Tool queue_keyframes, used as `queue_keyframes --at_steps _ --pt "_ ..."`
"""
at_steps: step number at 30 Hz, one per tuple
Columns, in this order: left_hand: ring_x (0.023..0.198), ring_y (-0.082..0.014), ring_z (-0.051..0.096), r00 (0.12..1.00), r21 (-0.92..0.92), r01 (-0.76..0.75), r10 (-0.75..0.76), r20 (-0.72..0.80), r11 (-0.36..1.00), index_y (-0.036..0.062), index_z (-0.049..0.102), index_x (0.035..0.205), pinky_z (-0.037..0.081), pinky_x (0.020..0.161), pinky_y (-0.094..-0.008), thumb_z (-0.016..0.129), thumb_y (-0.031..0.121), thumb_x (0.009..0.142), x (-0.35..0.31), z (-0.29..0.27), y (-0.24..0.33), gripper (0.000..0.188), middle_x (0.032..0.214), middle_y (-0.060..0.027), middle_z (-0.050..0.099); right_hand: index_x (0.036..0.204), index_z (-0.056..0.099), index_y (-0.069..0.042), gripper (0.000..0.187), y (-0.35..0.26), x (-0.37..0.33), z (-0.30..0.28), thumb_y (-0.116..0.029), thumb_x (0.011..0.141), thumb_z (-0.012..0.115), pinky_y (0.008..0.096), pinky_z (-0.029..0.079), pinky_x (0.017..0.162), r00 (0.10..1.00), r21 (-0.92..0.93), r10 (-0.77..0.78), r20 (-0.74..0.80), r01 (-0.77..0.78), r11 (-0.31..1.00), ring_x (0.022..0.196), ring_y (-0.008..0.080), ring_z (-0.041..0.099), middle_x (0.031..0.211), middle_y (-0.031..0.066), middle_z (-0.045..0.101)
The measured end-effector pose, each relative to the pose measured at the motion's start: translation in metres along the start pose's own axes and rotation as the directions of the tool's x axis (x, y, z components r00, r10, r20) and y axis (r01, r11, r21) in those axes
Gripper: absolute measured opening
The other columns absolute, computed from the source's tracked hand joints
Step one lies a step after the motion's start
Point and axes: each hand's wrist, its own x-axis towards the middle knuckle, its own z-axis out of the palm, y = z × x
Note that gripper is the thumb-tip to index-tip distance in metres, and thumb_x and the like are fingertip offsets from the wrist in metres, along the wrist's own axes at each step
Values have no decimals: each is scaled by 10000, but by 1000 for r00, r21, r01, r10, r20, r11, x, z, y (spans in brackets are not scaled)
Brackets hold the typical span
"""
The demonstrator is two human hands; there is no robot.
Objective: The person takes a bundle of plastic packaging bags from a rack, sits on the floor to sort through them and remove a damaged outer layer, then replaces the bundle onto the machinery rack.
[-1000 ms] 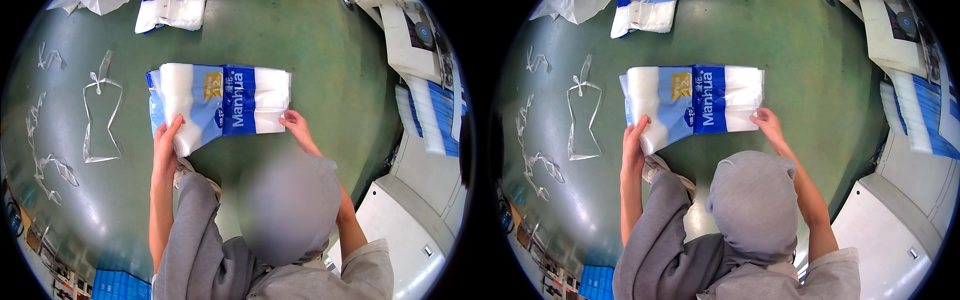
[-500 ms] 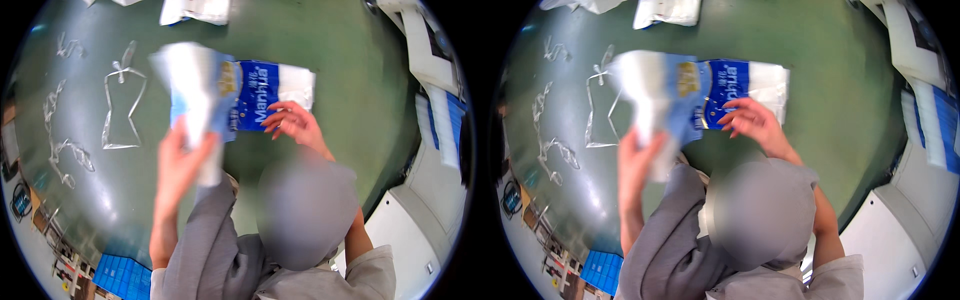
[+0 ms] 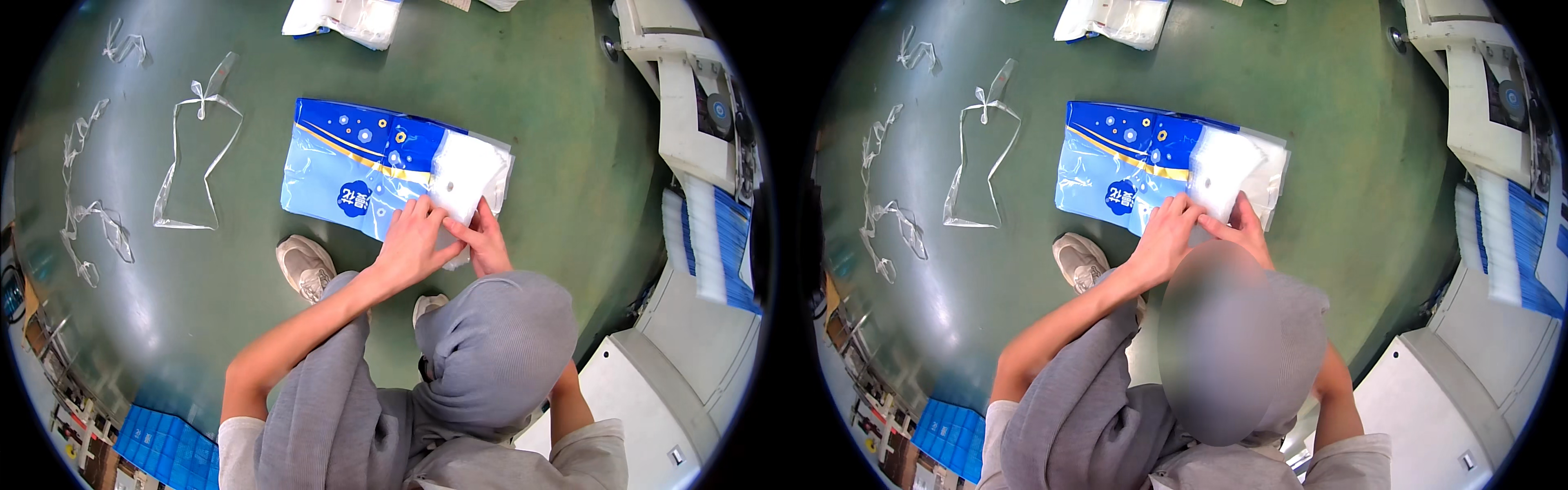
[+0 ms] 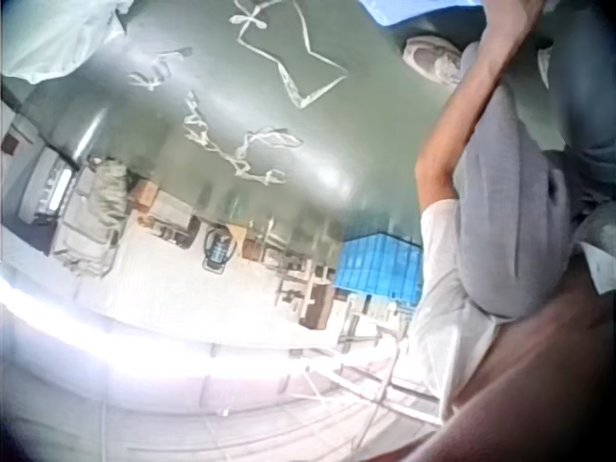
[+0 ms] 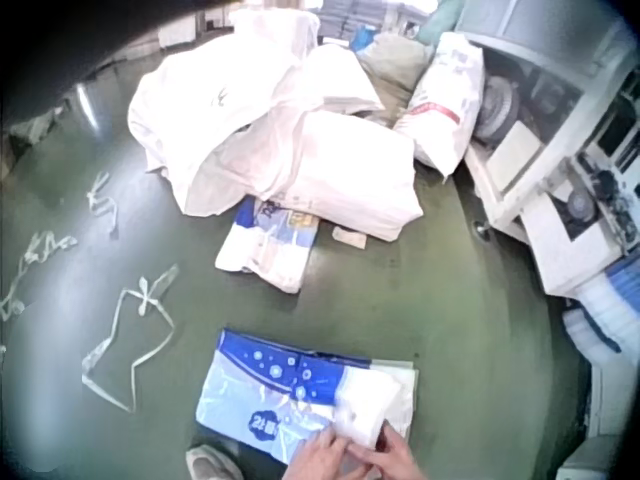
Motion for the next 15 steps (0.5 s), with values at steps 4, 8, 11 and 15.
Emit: queue_keyframes --at_steps 4,8,11,15 --pt "1008 -321 496 999 40 -25 24 34 999 9 592 1060 406 854 -426 703 371 771 1 2 -6 477 1064 -164 509 1320 485 -46 508 -5 4 -6 -107 853 677 312 439 928 996 -134 83 19 -80 988 1098 160 563 1203 75 592" --pt "1041 -327 491 996 -105 -6 15 83 994 -3 570 1161 400 897 -419 693 366 783 -3 5 -14 543 1092 -169 502 1270 537 -32 424 -5 6 -8 -83 866 653 307 442 923 998 -8 54 33 -53 999 1076 153 573 1178 71 605" --pt "1112 -335 470 995 -357 15 20 95 934 -10 526 1233 387 963 -402 677 348 806 -12 8 -26 577 1150 -181 503 1262 538 -29 406 -1 9 -12 -76 873 643 308 445 917 998 -46 45 49 -43 998 1068 151 576 1178 69 605" --pt "1170 -244 478 981 -558 125 -17 194 821 21 405 1323 400 983 -357 643 232 875 -23 5 -31 549 1266 -116 515 1272 520 -28 416 0 10 -15 -79 877 640 315 469 888 998 -98 51 46 -47 994 1060 159 586 1168 79 613"
